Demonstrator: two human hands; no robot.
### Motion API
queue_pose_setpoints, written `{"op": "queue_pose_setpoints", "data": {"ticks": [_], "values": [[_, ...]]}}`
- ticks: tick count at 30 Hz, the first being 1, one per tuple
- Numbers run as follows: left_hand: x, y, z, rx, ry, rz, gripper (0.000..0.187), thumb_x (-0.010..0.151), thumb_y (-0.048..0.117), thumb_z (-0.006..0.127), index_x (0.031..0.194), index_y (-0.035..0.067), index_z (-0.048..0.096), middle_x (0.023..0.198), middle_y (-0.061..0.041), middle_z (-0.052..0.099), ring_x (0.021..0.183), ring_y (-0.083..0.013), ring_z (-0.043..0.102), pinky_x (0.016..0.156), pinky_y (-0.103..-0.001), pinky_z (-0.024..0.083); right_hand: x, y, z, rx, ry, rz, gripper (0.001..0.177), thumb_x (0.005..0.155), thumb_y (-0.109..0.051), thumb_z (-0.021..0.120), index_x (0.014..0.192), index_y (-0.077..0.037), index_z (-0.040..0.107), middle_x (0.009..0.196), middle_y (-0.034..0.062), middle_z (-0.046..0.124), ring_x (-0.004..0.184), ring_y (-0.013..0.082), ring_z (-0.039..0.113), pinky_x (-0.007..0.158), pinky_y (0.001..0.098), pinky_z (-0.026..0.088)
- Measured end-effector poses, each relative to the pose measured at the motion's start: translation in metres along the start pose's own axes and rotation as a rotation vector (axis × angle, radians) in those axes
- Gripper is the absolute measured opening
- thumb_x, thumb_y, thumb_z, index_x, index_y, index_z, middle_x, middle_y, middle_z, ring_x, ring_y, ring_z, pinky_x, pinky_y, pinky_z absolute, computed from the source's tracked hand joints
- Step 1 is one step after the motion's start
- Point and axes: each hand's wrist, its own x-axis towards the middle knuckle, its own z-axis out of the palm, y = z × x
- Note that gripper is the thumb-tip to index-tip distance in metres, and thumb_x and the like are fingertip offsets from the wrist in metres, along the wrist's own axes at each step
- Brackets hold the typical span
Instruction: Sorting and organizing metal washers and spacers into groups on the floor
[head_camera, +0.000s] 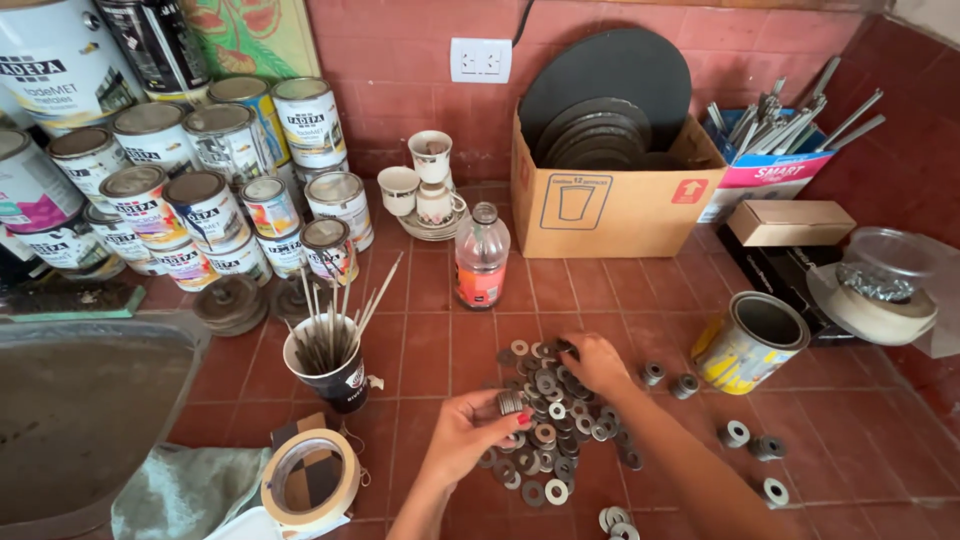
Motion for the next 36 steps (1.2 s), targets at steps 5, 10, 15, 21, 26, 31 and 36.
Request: {"op": "queue_pose_setpoints", "data": {"ticks": [5, 10, 15, 21, 26, 31, 36], "values": [[0.001, 0.0, -0.001, 0.017, 0.011, 0.002, 0.041, 0.08, 0.004, 0.083, 0.119, -0.003, 0.077, 0.103, -0.019, 0.084, 0.088, -0.0257, 0.082, 0.062, -0.029, 0.066, 0.003, -0.001, -0.001, -0.084, -0.022, 0.105, 0.04, 0.084, -0.034, 0.076, 0.122, -0.02, 0.074, 0.119, 0.0087, 0.076, 0.11, 0.0341, 0.07, 0.1, 0.0432, 0.051], [-0.005, 0.012, 0.004, 0.065, 0.024, -0.014, 0.042, 0.081, 0.005, 0.083, 0.122, -0.001, 0.077, 0.105, -0.018, 0.084, 0.088, -0.0245, 0.083, 0.061, -0.027, 0.065, -0.008, -0.038, -0.034, 0.016, 0.08, 0.047, 0.031, 0.087, -0.025, 0.075, 0.116, -0.016, 0.077, 0.109, 0.0088, 0.08, 0.097, 0.0294, 0.076, 0.092, 0.0404, 0.057], [-0.006, 0.019, 0.006, 0.023, 0.037, -0.005, 0.038, 0.078, 0.007, 0.085, 0.115, -0.002, 0.08, 0.1, -0.018, 0.084, 0.085, -0.0258, 0.082, 0.065, -0.03, 0.066, -0.043, -0.146, -0.12, 0.569, 0.089, -0.08, 0.04, 0.085, -0.017, 0.08, 0.125, -0.013, 0.073, 0.124, 0.0074, 0.078, 0.107, 0.0161, 0.078, 0.098, 0.0289, 0.061], [-0.004, 0.01, 0.007, -0.009, -0.031, 0.003, 0.037, 0.086, 0.012, 0.077, 0.12, 0.0, 0.076, 0.105, -0.019, 0.083, 0.09, -0.0335, 0.083, 0.071, -0.035, 0.067, -0.089, -0.201, -0.145, 0.869, 0.082, -0.232, 0.04, 0.089, -0.006, 0.076, 0.128, -0.005, 0.071, 0.128, 0.0109, 0.076, 0.122, 0.0208, 0.07, 0.109, 0.0353, 0.054], [-0.001, -0.002, 0.002, -0.077, -0.073, 0.011, 0.04, 0.084, 0.012, 0.078, 0.121, -0.004, 0.074, 0.103, -0.024, 0.081, 0.093, -0.0371, 0.081, 0.067, -0.038, 0.069, -0.092, -0.204, -0.154, 0.716, 0.07, -0.274, 0.04, 0.088, -0.01, 0.078, 0.128, -0.008, 0.071, 0.126, 0.0083, 0.076, 0.121, 0.0201, 0.07, 0.106, 0.0347, 0.054], [-0.005, 0.004, 0.004, -0.019, -0.049, -0.026, 0.035, 0.082, 0.013, 0.081, 0.113, -0.002, 0.078, 0.094, -0.019, 0.082, 0.085, -0.0281, 0.08, 0.062, -0.036, 0.068, -0.094, -0.207, -0.161, 0.607, 0.072, -0.372, 0.038, 0.091, -0.01, 0.075, 0.129, -0.007, 0.07, 0.123, 0.0105, 0.076, 0.118, 0.0252, 0.071, 0.103, 0.0371, 0.056], [0.001, -0.009, 0.009, 0.013, -0.057, 0.032, 0.04, 0.083, 0.013, 0.08, 0.12, -0.001, 0.076, 0.093, -0.02, 0.082, 0.085, -0.0301, 0.082, 0.062, -0.033, 0.066, -0.088, -0.195, -0.185, 0.633, -0.019, -0.296, 0.051, 0.079, -0.003, 0.085, 0.128, -0.012, 0.071, 0.128, 0.0085, 0.076, 0.117, 0.0209, 0.075, 0.105, 0.0351, 0.059]]}}
